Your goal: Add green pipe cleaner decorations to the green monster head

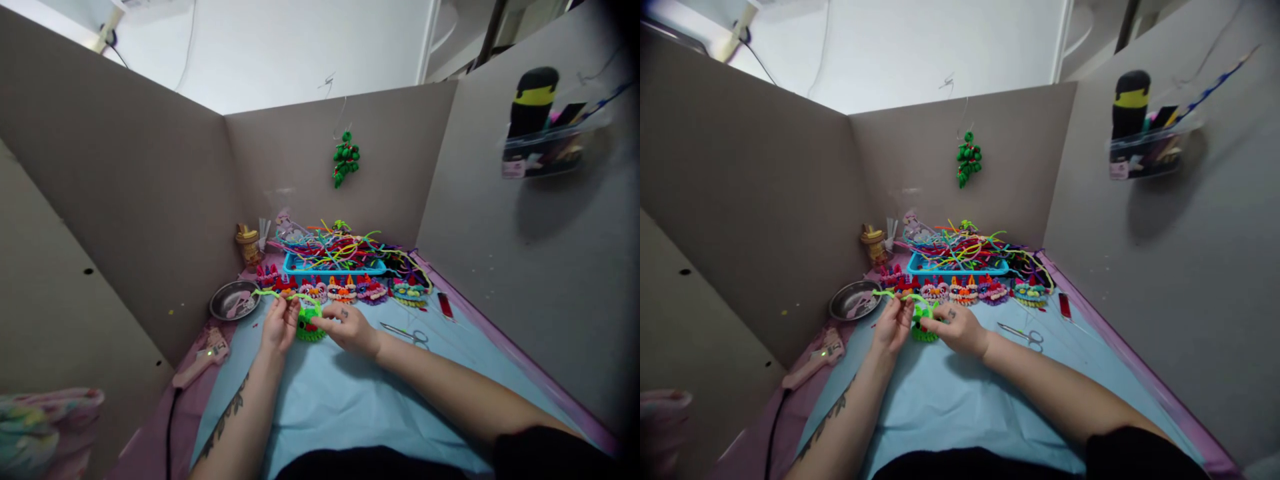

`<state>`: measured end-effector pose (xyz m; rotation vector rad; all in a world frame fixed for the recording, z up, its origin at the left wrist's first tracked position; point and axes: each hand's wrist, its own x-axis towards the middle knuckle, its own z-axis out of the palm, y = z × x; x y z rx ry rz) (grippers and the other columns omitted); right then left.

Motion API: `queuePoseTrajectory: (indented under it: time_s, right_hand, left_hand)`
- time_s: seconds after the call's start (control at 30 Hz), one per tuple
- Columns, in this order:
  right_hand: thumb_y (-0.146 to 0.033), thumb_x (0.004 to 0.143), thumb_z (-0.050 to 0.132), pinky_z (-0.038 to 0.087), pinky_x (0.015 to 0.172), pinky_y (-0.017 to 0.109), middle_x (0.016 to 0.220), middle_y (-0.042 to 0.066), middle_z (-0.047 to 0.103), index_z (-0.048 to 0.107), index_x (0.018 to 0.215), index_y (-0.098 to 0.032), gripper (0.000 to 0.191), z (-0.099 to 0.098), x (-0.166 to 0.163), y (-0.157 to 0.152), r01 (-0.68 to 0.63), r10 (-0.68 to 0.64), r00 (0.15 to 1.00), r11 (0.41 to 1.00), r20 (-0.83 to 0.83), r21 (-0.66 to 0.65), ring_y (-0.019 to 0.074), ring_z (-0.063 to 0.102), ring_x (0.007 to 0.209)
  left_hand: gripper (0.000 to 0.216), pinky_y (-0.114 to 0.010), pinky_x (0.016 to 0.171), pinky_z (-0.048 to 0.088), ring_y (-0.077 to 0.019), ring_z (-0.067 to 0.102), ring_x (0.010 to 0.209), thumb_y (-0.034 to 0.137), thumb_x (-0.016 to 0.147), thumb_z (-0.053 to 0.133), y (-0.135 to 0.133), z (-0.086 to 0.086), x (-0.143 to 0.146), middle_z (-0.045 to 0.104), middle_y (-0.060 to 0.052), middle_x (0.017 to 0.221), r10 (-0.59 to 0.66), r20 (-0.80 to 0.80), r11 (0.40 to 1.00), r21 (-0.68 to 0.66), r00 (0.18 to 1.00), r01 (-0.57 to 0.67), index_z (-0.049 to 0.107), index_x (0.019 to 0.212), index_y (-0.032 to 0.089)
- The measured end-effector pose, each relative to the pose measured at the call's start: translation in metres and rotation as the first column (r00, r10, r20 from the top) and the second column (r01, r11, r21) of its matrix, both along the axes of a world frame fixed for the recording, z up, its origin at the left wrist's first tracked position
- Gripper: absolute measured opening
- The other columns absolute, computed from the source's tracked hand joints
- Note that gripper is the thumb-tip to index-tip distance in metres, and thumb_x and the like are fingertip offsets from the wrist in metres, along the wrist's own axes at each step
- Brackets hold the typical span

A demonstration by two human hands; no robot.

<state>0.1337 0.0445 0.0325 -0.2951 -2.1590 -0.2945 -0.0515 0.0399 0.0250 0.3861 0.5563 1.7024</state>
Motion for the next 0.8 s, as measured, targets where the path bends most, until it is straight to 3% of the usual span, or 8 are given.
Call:
queuePoseTrajectory:
  time_s: [0.1, 0.17, 0.27, 0.33, 0.47, 0.57, 0.8]
  right_hand:
    - [-0.013, 0.083, 0.048, 0.040, 0.057, 0.026, 0.075, 0.003, 0.061, 0.065, 0.094, -0.022, 0.022, -0.002, 0.002, -0.003, -0.019, 0.019, 0.999, 1.000, 0.035, 0.002, 0.0132, 0.051, 0.063]
    - [-0.015, 0.083, 0.050, 0.042, 0.059, 0.027, 0.077, 0.005, 0.062, 0.064, 0.097, -0.021, 0.021, -0.003, 0.004, -0.004, -0.035, 0.038, 0.999, 0.997, 0.036, -0.064, 0.0145, 0.053, 0.066]
    - [-0.017, 0.084, 0.049, 0.047, 0.067, 0.029, 0.086, 0.009, 0.064, 0.061, 0.104, -0.018, 0.024, -0.004, 0.007, -0.004, -0.091, 0.086, 0.996, 0.976, -0.033, -0.200, 0.0167, 0.057, 0.076]
    - [-0.016, 0.085, 0.048, 0.049, 0.071, 0.030, 0.089, 0.009, 0.064, 0.060, 0.105, -0.018, 0.024, -0.006, 0.007, -0.003, -0.128, 0.104, 0.990, 0.952, -0.099, -0.278, 0.0169, 0.059, 0.081]
    - [-0.018, 0.085, 0.048, 0.050, 0.074, 0.029, 0.087, 0.006, 0.067, 0.062, 0.099, -0.021, 0.020, -0.012, 0.002, -0.006, -0.180, 0.117, 0.979, 0.884, -0.170, -0.431, 0.0156, 0.061, 0.082]
    - [-0.021, 0.084, 0.052, 0.049, 0.070, 0.027, 0.084, 0.005, 0.067, 0.063, 0.094, -0.020, 0.015, -0.016, -0.002, -0.010, -0.190, 0.084, 0.974, 0.810, -0.210, -0.555, 0.0148, 0.061, 0.075]
    - [-0.025, 0.080, 0.056, 0.044, 0.063, 0.025, 0.073, 0.002, 0.059, 0.061, 0.077, -0.018, 0.010, -0.012, -0.006, -0.009, -0.195, -0.052, 0.952, 0.653, -0.300, -0.732, 0.0133, 0.054, 0.068]
  left_hand:
    - [0.006, -0.020, 0.066, 0.053, -0.0102, 0.065, 0.070, 0.010, 0.082, 0.052, 0.000, 0.000, -0.001, 0.065, -0.003, 0.078, -0.032, -0.055, 0.999, 0.026, 0.998, 0.033, 0.057, 0.079, 0.014]
    - [0.003, -0.020, 0.067, 0.052, -0.0109, 0.064, 0.076, 0.014, 0.080, 0.056, -0.001, 0.001, -0.001, 0.066, -0.004, 0.086, -0.050, -0.115, 0.996, 0.063, 0.992, 0.058, 0.059, 0.081, 0.014]
    - [0.017, -0.017, 0.065, 0.048, -0.0117, 0.061, 0.081, 0.019, 0.074, 0.064, -0.004, 0.002, -0.001, 0.064, -0.006, 0.098, -0.062, -0.250, 0.988, 0.120, 0.966, 0.095, 0.063, 0.090, 0.013]
    - [0.028, -0.016, 0.059, 0.044, -0.0102, 0.058, 0.075, 0.024, 0.071, 0.067, -0.006, 0.001, 0.002, 0.064, -0.007, 0.095, -0.063, -0.365, 0.984, 0.130, 0.929, 0.118, 0.064, 0.096, 0.013]
    - [0.039, -0.019, 0.053, 0.036, -0.0079, 0.048, 0.058, 0.035, 0.070, 0.068, -0.010, -0.003, 0.007, 0.065, -0.005, 0.081, -0.092, -0.658, 0.978, 0.083, 0.747, 0.193, 0.065, 0.101, 0.012]
    - [0.036, -0.020, 0.051, 0.034, -0.0067, 0.043, 0.053, 0.041, 0.073, 0.063, -0.011, -0.005, 0.008, 0.064, -0.005, 0.083, -0.098, -0.768, 0.969, 0.071, 0.632, 0.236, 0.068, 0.092, 0.012]
    - [0.042, -0.019, 0.049, 0.032, -0.0064, 0.043, 0.049, 0.043, 0.065, 0.068, -0.010, -0.003, 0.005, 0.056, 0.001, 0.063, -0.158, -0.707, 0.975, -0.002, 0.690, 0.221, 0.064, 0.094, 0.012]
